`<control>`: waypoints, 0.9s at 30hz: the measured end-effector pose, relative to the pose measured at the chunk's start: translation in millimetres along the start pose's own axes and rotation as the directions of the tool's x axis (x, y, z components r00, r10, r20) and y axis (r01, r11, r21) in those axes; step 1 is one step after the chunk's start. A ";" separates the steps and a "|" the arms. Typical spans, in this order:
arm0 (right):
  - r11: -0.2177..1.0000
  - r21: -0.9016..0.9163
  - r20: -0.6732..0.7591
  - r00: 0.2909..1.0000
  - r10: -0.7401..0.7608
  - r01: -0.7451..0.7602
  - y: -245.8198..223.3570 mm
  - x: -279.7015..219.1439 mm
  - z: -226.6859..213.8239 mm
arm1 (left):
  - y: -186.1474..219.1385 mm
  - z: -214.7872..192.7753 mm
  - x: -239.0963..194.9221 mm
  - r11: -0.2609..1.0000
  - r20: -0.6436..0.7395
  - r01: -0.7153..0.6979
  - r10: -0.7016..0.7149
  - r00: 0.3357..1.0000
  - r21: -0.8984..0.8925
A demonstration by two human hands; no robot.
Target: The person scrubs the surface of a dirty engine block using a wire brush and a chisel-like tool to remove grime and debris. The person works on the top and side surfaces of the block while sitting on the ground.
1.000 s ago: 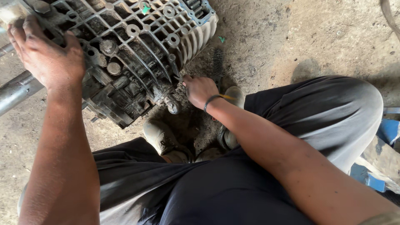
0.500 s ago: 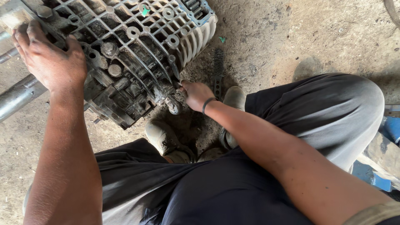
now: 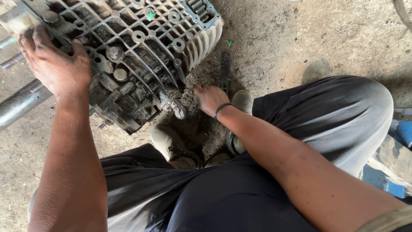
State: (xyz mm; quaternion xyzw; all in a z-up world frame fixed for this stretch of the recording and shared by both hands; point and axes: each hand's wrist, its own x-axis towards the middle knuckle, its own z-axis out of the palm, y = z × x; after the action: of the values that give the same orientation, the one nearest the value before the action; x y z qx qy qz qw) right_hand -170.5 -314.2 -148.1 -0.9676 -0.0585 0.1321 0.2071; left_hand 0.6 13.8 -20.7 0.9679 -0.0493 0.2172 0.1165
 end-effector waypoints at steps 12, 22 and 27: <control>0.892 0.371 0.054 0.965 0.256 -0.258 7.9 -2.8 -14.6 | 3.8 -2.5 4.3 1.000 -0.023 -0.018 0.018 1.000 0.023; 0.349 0.677 0.508 0.755 0.415 -0.647 -12.7 35.9 12.7 | -17.4 15.8 2.3 0.998 0.009 -0.017 0.017 1.000 0.066; 0.230 0.638 0.676 0.677 0.292 -0.735 3.4 61.3 13.3 | -12.8 13.3 3.7 0.997 0.013 0.010 -0.011 1.000 0.078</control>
State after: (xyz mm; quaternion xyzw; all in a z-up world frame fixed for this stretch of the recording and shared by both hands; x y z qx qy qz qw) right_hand -115.3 -301.9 -175.4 -0.6142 0.3095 0.4073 0.6009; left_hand 11.2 22.8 -33.4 0.9734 -0.0365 0.2118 0.0792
